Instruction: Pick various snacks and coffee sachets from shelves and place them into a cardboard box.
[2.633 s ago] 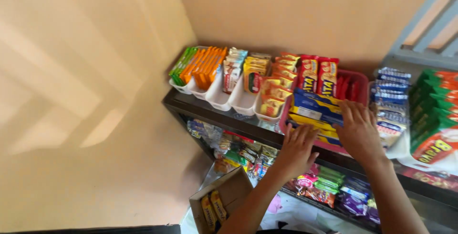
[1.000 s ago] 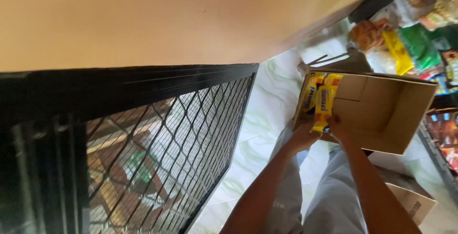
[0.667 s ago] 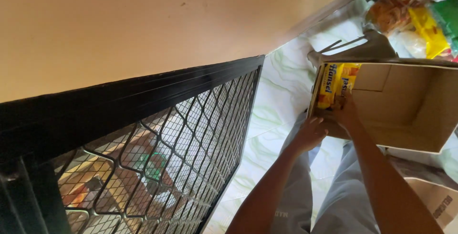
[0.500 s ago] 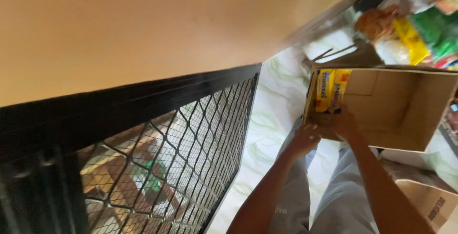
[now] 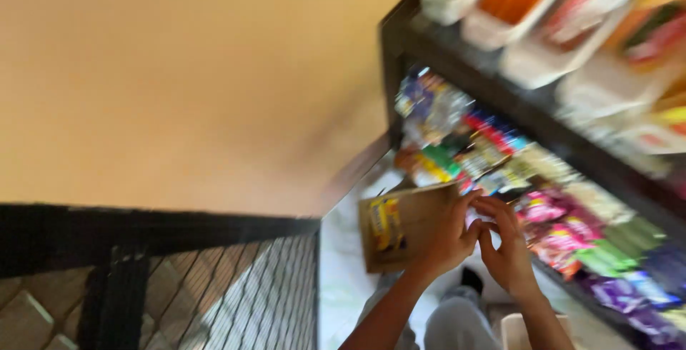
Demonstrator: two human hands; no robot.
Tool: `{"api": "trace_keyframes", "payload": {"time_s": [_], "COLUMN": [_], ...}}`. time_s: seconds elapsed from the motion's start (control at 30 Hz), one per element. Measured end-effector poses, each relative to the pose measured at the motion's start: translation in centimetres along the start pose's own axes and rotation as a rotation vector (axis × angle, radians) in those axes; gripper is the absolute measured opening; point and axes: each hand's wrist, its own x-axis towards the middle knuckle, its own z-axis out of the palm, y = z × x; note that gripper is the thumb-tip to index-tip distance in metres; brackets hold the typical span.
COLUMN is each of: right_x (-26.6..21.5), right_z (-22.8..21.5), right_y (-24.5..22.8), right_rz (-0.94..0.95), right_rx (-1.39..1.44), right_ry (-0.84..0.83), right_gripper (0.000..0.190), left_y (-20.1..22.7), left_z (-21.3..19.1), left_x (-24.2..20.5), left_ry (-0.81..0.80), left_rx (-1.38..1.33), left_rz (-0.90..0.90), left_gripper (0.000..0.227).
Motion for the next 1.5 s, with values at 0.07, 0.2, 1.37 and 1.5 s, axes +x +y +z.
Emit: {"api": "trace_keyframes", "payload": {"time_s": [0.07,0.2,1.37,1.5], "right_x": [1.2,1.4,-0.9,-1.6], "right_z": [-5.9,-17.2,-14.6,-5.4], "right_y": [-4.1,-9.1,1.2,6.4], "right_rz": [-0.105,-0.408,-0.078,0.514], "right_rx": [-0.058,-0.443,0.145,0.349], "right_ry": [0.098,0.294,-0.295,-0.604], "right_gripper": [0.042,0.039,0.065,0.072], "left_y": [4.3,13.9,4.0,-9.2], "left_z": [3.6,10.1,7.1,4.1], "left_x": [2.5,5.1,0.8,-3.3], "left_ry": [0.001,-0.058,0.281,0.333], "left_rx": [0.026,0.064,-0.449,-0.366], "left_rz": [0.225,0.496,-0.088,-0.271], "left_gripper": [0.058,0.056,0.096,0.097]}}
